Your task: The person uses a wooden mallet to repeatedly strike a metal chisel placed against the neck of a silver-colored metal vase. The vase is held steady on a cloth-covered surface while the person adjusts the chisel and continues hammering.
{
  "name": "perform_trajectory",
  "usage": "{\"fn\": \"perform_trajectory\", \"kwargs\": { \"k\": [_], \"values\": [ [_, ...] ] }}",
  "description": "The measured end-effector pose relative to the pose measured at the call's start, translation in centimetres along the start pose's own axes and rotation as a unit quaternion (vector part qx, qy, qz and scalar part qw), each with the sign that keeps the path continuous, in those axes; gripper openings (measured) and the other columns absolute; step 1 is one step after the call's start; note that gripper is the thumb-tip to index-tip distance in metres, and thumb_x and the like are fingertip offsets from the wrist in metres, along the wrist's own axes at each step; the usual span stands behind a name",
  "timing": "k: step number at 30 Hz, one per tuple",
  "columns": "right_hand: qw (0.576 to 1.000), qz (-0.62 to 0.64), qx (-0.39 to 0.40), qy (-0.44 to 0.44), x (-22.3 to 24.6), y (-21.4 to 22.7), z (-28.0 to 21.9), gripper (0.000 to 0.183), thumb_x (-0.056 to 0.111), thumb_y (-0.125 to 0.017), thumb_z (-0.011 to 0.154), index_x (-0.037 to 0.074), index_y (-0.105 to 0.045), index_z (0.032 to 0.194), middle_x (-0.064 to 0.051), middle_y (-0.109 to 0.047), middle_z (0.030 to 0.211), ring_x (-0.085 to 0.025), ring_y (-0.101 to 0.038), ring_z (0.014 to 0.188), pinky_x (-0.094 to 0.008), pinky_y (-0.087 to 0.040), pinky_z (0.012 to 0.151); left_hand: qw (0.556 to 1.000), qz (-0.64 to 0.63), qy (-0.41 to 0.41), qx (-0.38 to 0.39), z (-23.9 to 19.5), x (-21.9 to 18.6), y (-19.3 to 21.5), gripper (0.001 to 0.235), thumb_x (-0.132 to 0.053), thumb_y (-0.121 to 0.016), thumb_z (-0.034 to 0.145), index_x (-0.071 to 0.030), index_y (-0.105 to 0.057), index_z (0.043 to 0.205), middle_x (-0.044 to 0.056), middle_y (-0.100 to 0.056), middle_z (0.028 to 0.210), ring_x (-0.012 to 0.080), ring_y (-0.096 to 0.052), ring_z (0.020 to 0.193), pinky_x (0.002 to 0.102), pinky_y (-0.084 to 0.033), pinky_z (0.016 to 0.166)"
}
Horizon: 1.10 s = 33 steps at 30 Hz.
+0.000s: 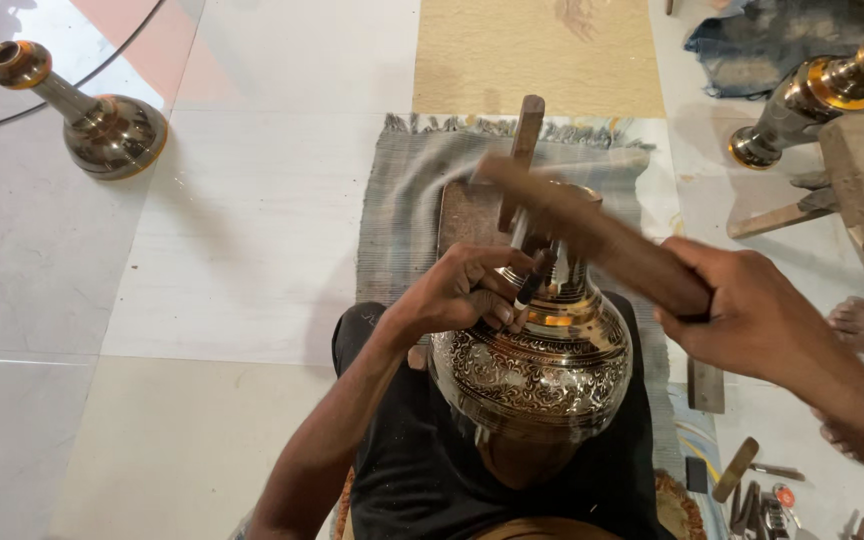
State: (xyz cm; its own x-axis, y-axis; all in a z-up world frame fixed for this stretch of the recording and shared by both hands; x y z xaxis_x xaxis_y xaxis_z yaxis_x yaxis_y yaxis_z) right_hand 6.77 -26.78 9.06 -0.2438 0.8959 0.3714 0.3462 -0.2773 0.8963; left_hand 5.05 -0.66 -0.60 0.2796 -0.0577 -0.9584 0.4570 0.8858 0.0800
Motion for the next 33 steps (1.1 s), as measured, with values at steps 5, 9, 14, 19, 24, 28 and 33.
{"fn": "perform_trajectory", "kwargs": {
  "k": [5,9,14,19,24,28,33],
  "values": [
    [0.993,0.121,0.017,-0.003,1.2,0.0,-0.4,0.032,0.012,-0.080,0.076,0.012,-0.069,0.106,-0.005,-0.064,0.059,-0.015,-0.056,0.051,-0.034,-0.044,0.050,1.000,0.004,0.001,0.031,0.0,0.1,-0.2,0.053,0.020,-0.050,0.085,0.004,-0.060,0.135,0.024,-0.078,0.108,0.0289,-0.083,0.087,0.035,-0.073,0.068],
    [0.959,0.273,-0.053,-0.056,2.0,0.6,-1.0,0.031,0.007,-0.078,0.074,0.007,-0.066,0.103,-0.004,-0.059,0.063,-0.013,-0.049,0.049,-0.035,-0.040,0.044,0.999,-0.028,0.008,0.032,0.1,0.0,-0.2,0.046,0.019,-0.053,0.089,0.005,-0.062,0.132,0.024,-0.079,0.104,0.0287,-0.082,0.081,0.033,-0.069,0.061],
    [0.985,0.161,-0.047,0.050,2.7,0.3,-1.8,0.029,0.009,-0.079,0.079,0.010,-0.068,0.105,-0.001,-0.062,0.066,-0.005,-0.054,0.060,-0.026,-0.043,0.055,0.999,-0.030,0.024,0.026,0.1,0.1,0.0,0.050,0.019,-0.056,0.086,0.005,-0.060,0.133,0.023,-0.078,0.103,0.0251,-0.081,0.083,0.031,-0.069,0.065],
    [0.997,0.027,0.040,-0.058,0.0,-1.1,-1.5,0.037,0.010,-0.081,0.076,0.015,-0.067,0.111,0.000,-0.067,0.068,-0.008,-0.062,0.059,-0.026,-0.048,0.055,0.998,-0.047,0.012,0.040,0.1,0.2,-0.2,0.053,0.021,-0.051,0.085,0.005,-0.060,0.134,0.023,-0.079,0.103,0.0248,-0.082,0.082,0.033,-0.070,0.066],
    [0.997,0.075,0.013,-0.009,-0.5,-1.2,-1.2,0.030,0.012,-0.079,0.077,0.010,-0.068,0.105,-0.001,-0.063,0.062,-0.010,-0.059,0.049,-0.028,-0.047,0.048,0.999,-0.039,0.009,0.035,0.3,0.5,-0.3,0.049,0.018,-0.057,0.088,0.002,-0.059,0.134,0.021,-0.078,0.104,0.0221,-0.081,0.084,0.032,-0.070,0.067],
    [0.967,0.251,-0.026,0.016,-0.3,-1.1,-1.1,0.024,0.008,-0.077,0.076,0.006,-0.068,0.097,0.002,-0.059,0.065,-0.008,-0.050,0.054,-0.027,-0.041,0.047,0.998,-0.031,-0.022,0.054,0.3,0.4,-0.2,0.046,0.017,-0.058,0.093,0.001,-0.060,0.136,0.020,-0.079,0.100,0.0205,-0.081,0.081,0.031,-0.069,0.064],
    [0.997,-0.027,-0.063,-0.037,0.1,-0.4,-1.7,0.028,0.011,-0.087,0.076,0.006,-0.068,0.097,-0.003,-0.059,0.061,-0.011,-0.053,0.053,-0.030,-0.041,0.053,0.998,0.002,-0.006,0.062,0.4,1.1,-0.2,0.050,0.018,-0.057,0.091,0.000,-0.060,0.137,0.019,-0.080,0.099,0.0197,-0.081,0.078,0.032,-0.070,0.066]
  ]
}}
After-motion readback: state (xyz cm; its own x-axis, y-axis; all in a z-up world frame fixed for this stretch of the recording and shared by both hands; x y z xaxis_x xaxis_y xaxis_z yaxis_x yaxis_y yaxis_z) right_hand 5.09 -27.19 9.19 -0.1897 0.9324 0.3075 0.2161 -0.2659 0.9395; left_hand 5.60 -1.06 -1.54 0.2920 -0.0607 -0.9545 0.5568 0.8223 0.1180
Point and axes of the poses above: each hand's wrist, its own z-axis towards the middle knuckle, its own y-axis out of the back of the hand, x = y × z, the point moved 5 cm from there along z, towards the middle knuckle
